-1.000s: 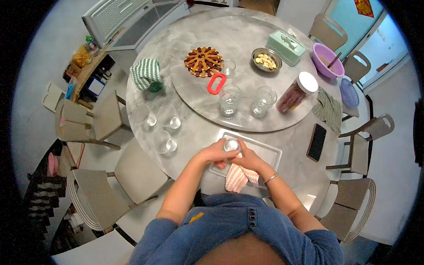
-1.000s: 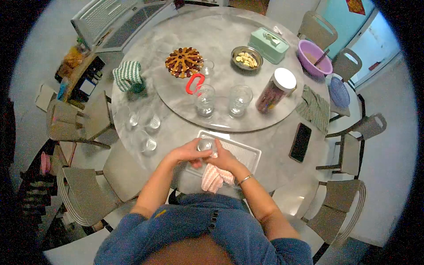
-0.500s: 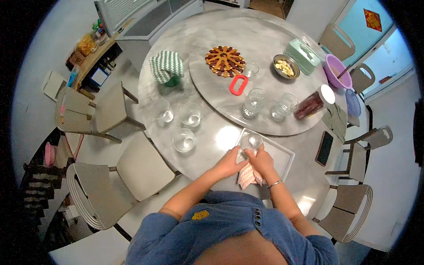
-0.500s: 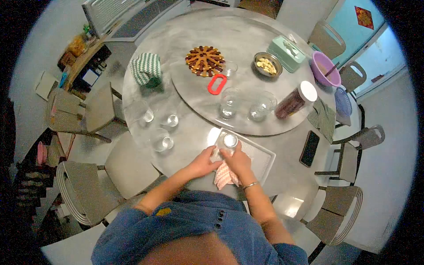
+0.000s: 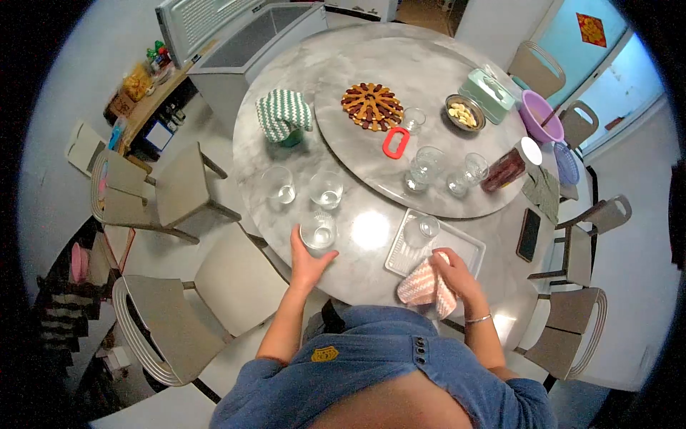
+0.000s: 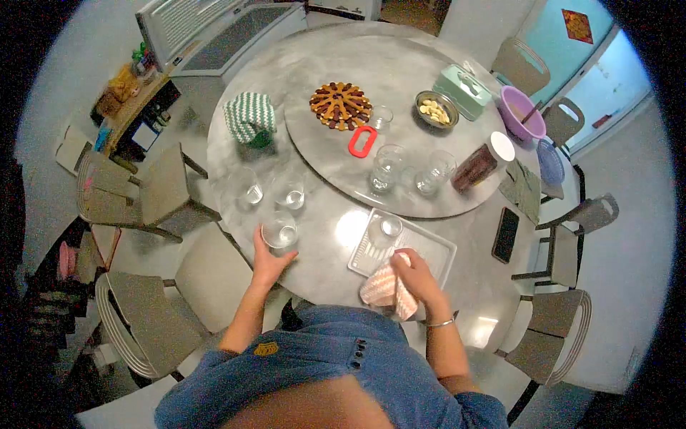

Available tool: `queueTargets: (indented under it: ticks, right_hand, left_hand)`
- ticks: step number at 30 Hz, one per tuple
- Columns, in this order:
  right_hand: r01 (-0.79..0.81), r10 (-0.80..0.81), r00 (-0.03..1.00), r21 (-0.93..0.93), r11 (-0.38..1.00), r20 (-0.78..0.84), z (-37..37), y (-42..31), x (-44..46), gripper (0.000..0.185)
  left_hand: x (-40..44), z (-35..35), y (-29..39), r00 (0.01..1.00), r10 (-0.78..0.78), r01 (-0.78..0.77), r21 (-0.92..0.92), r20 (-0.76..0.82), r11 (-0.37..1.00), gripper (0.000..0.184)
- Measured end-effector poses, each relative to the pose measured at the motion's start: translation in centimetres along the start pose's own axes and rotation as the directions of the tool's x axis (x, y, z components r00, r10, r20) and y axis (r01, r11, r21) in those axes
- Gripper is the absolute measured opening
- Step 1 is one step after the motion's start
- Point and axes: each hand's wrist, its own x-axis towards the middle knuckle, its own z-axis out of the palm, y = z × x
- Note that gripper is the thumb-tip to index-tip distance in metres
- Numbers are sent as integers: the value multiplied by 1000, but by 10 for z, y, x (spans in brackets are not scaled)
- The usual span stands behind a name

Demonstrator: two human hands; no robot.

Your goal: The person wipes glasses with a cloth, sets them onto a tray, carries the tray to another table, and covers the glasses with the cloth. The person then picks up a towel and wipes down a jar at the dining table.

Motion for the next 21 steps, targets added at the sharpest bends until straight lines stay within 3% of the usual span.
queueTargets:
  ticks: [4, 10, 12, 14, 15, 16, 17, 18, 20, 21]
  right_hand:
    - [0, 0, 1000, 112, 994, 3, 21, -18, -20, 33]
    - [262, -249, 963, 126, 957, -108, 41, -63, -35, 34]
    - [357, -358, 934, 85, 930, -13, 47, -93, -46, 36]
    - [672, -668, 734, -262, 692, 118, 67, -93, -39, 42]
    - [670, -668, 736, -267, 693, 114, 75, -96, -38, 42]
    - [752, -769, 620, -403, 523, 159, 81, -100, -36, 45]
    - [790, -840, 492, -521, 322, 227, 85, -103, -34, 48]
    - [786, -841, 492, -529, 318, 224, 84, -106, -34, 48]
    - [785, -838, 544, -332, 523, -33, 83, -111, -37, 51]
    - [763, -790, 597, -206, 613, -137, 84, -108, -36, 43]
  left_hand:
    - [8, 5, 16, 994, 89, -98, -141, -70, 985, 88]
    - [2, 5, 27, 987, 136, -157, -331, -87, 931, 82]
    - [-9, 2, 48, 990, 134, -141, -405, -46, 903, 79]
    - [-19, 6, 68, 971, -48, 225, -821, 235, 524, 69]
    - [-21, 8, 83, 944, 1, 310, -886, 331, 344, 61]
    - [-28, -7, 105, 867, 8, 490, -855, 498, 172, 59]
    - [-26, -8, 107, 864, 16, 493, -851, 503, 182, 62]
    - [-25, -8, 109, 861, 25, 494, -848, 507, 190, 64]
    - [-28, -10, 116, 879, 85, 444, -871, 469, 210, 69]
    - [-31, -12, 118, 895, 135, 390, -892, 426, 228, 73]
